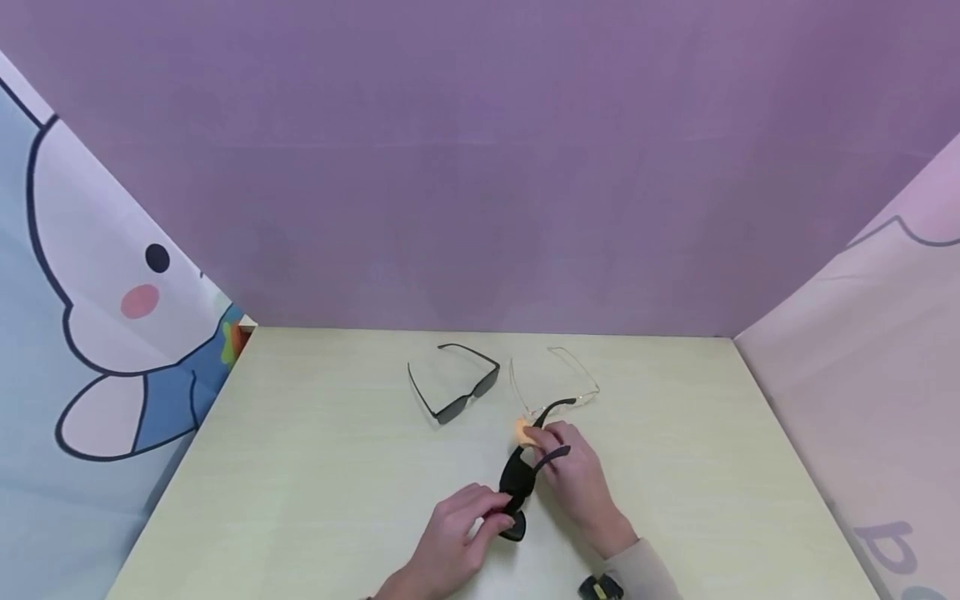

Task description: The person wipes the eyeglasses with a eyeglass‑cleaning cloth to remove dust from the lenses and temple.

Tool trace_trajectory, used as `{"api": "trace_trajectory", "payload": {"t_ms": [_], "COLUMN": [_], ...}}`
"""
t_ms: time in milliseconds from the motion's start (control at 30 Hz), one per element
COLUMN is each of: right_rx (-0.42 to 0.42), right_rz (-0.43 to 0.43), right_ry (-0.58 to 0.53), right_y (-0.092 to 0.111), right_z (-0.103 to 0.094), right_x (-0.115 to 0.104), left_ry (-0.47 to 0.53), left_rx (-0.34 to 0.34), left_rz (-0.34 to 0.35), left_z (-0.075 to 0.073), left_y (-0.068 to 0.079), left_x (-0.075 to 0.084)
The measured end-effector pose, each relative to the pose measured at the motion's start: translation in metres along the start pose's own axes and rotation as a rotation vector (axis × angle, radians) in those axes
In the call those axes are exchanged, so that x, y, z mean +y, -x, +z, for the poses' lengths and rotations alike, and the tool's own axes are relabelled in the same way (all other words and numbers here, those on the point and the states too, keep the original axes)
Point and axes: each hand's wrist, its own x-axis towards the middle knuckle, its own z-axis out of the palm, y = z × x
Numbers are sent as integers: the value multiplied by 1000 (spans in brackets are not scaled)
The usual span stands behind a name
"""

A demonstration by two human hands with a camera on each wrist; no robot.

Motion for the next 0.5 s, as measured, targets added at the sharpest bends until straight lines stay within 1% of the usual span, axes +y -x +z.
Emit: {"api": "trace_trajectory", "payload": {"t_ms": [167,233,300,400,500], "right_rx": [125,156,147,95,41], "right_rz": [41,37,23,-2,-7], "right_ry": [28,37,44,35,20], "right_y": [-15,-19,-20,-15,-9], "right_z": [-15,-19,-20,-13,-7], "right_x": [11,13,12,8,3], "left_ry": [22,30,31,28,28], "left_rx": [22,28,30,25,26], "left_rz": [19,32,40,45,45], "left_z": [0,0,0,-1,-1], "left_y": [-1,-1,-3,-5,-5], "left_x": [0,0,1,2,3]}}
